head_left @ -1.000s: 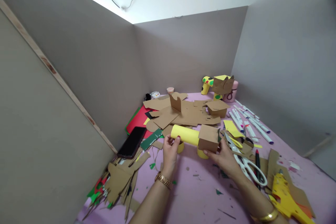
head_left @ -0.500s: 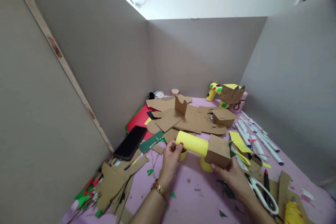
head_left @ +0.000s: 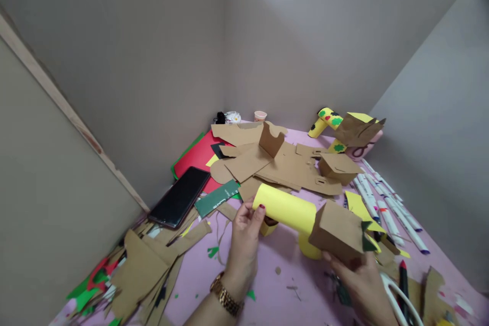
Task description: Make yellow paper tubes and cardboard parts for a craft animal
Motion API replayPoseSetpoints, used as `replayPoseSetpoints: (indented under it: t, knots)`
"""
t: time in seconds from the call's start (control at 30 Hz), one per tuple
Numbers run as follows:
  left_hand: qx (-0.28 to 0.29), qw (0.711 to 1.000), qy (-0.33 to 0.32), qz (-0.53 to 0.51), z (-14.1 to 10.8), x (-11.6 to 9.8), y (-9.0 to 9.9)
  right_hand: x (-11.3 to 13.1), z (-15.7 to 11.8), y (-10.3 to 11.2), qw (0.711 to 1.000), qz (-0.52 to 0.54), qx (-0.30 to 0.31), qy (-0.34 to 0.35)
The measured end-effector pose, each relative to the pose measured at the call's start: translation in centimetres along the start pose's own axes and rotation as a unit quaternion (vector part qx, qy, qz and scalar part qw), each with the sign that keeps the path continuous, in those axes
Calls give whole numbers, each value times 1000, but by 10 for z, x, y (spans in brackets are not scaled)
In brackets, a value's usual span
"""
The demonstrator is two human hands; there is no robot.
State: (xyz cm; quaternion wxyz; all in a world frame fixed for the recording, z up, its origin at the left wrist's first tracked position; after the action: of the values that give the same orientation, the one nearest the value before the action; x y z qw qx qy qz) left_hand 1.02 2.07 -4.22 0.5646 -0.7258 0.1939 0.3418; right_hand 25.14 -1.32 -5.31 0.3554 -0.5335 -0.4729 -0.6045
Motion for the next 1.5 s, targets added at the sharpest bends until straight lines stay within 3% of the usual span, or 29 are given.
replayPoseSetpoints:
  t: [0.4,0.67,1.13,1.33,1.5]
  knots:
    - [-24,999,6,-35,-4,-4,3,-8,-2,12,998,-40,-40,-24]
    - [-26,998,14,-50,-4,-2,4,-16,5,-3,995,-81,60,14]
    - [-7,999,23,-31,-5,5,2,-26,5,-5,996,-77,55,-5]
    - [-6,1000,3,-10,-3,4,0,-19,4,-1,994,-91,49,37]
    - [11,1000,1,4,-3,6,-5,-15,4,-3,997,-64,38,26]
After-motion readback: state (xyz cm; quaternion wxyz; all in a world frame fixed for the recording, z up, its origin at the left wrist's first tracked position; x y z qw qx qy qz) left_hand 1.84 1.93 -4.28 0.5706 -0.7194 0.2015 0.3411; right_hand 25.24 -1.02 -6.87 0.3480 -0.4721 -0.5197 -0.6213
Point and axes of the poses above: each hand's wrist, its own z-axis towards the middle knuckle, its own y-axis out of the back of the hand, x = y × z, the point moved 8 cm from there along z, towards the middle knuckle, and after that the axes turned 5 degrees about -z, right-handed, at the moved point
